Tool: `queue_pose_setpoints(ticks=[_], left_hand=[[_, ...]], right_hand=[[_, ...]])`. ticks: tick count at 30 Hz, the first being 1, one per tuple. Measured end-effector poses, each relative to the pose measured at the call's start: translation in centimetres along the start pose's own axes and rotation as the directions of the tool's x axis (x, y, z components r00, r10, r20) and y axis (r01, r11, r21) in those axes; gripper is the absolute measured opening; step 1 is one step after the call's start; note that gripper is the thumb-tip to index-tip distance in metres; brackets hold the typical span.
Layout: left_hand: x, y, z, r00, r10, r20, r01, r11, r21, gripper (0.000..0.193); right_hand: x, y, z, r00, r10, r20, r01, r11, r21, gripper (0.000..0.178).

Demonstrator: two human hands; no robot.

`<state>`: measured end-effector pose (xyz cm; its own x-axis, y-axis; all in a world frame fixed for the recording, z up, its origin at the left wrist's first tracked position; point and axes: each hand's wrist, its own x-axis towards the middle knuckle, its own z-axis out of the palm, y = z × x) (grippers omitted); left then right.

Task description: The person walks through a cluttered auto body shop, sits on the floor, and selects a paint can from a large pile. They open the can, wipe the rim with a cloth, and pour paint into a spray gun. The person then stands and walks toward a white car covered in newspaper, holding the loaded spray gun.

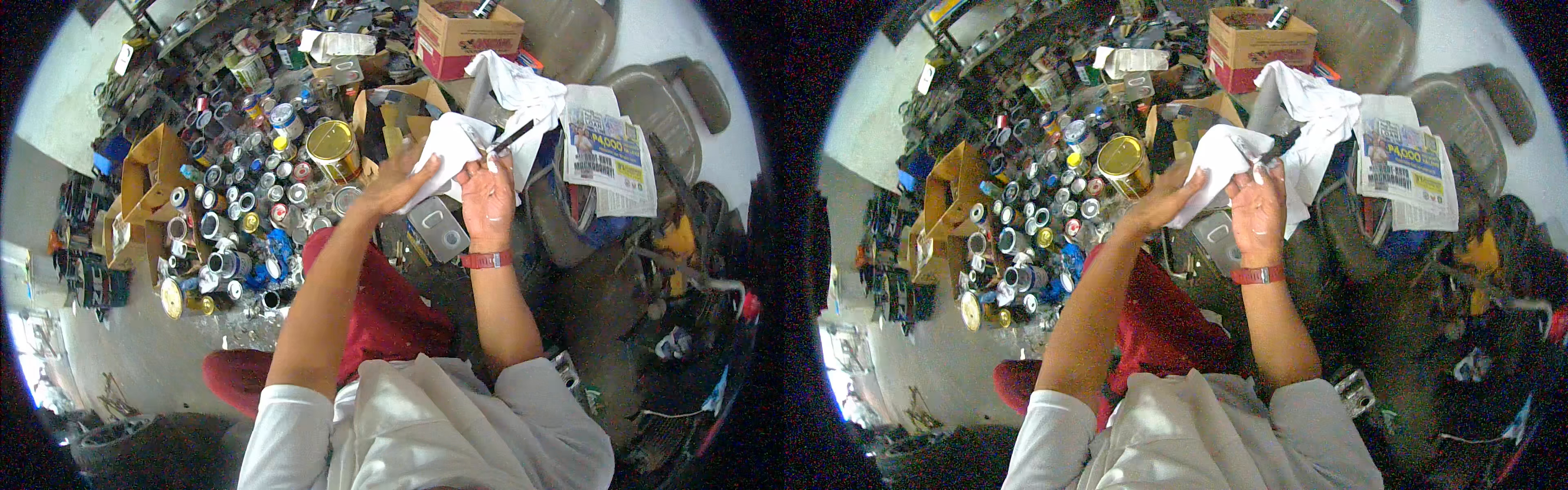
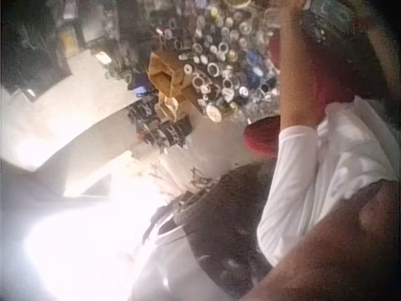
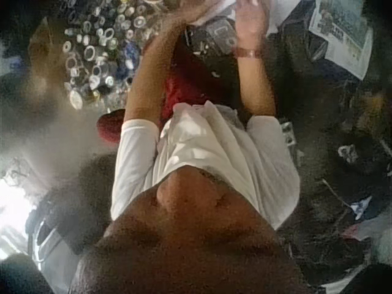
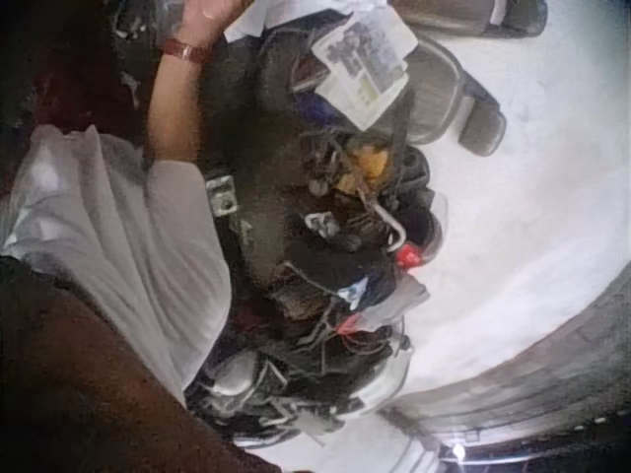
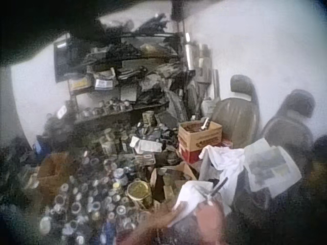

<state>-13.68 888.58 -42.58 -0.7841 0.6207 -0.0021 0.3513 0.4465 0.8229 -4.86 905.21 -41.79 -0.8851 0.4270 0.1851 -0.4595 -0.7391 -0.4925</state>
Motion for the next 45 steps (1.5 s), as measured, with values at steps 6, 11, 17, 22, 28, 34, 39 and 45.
queue_pose_setpoints(ticks=[6,11,17,22,28,34,39,45], left_hand=[[-0.3,2.8,2.6,0.975,-0.104,0.196,0.216,0.643,-0.734,0.087],[-0.1,1.8,-0.2,0.982,-0.154,0.111,0.165,0.982,-0.091,0.09],[-0.4,2.9,-2.1,0.986,-0.153,0.062,0.123,0.932,0.34,0.056],[-0.8,6.4,-6.2,0.976,-0.136,0.169,0.131,0.99,0.041,0.053],[-3.3,9.0,-8.1,0.912,-0.259,0.318,0.367,0.861,-0.352,0.059],[-8.0,5.2,-10.8,0.877,-0.157,0.454,0.14,0.988,0.072,0.044],[-13.2,2.8,-10.2,0.901,-0.27,0.339,0.114,0.903,0.415,0.053],[-15.6,0.4,-8.3,0.953,-0.156,0.26,0.136,0.986,0.092,0.041]], right_hand=[[0.2,-1.1,-0.6,1.0,-0.003,-0.008,0.002,0.995,-0.104,0.023],[-0.2,-0.7,-1.0,0.985,-0.001,-0.173,-0.055,0.945,-0.322,0.021],[-1.4,-0.6,-0.5,1.0,-0.017,0.003,0.011,0.475,-0.88,0.023],[-1.1,-1.0,0.9,0.996,-0.05,0.074,0.088,0.414,-0.906,0.03],[-2.4,-1.8,1.0,0.964,-0.255,0.075,0.204,0.53,-0.823,0.02],[-11.4,0.8,-1.0,0.995,0.083,0.057,0.002,0.549,-0.836,0.033],[-14.8,2.9,-2.9,0.971,0.228,-0.074,-0.188,0.528,-0.828,0.029],[-14.2,-0.7,-2.0,0.993,0.094,-0.074,-0.101,0.318,-0.943,0.015]])
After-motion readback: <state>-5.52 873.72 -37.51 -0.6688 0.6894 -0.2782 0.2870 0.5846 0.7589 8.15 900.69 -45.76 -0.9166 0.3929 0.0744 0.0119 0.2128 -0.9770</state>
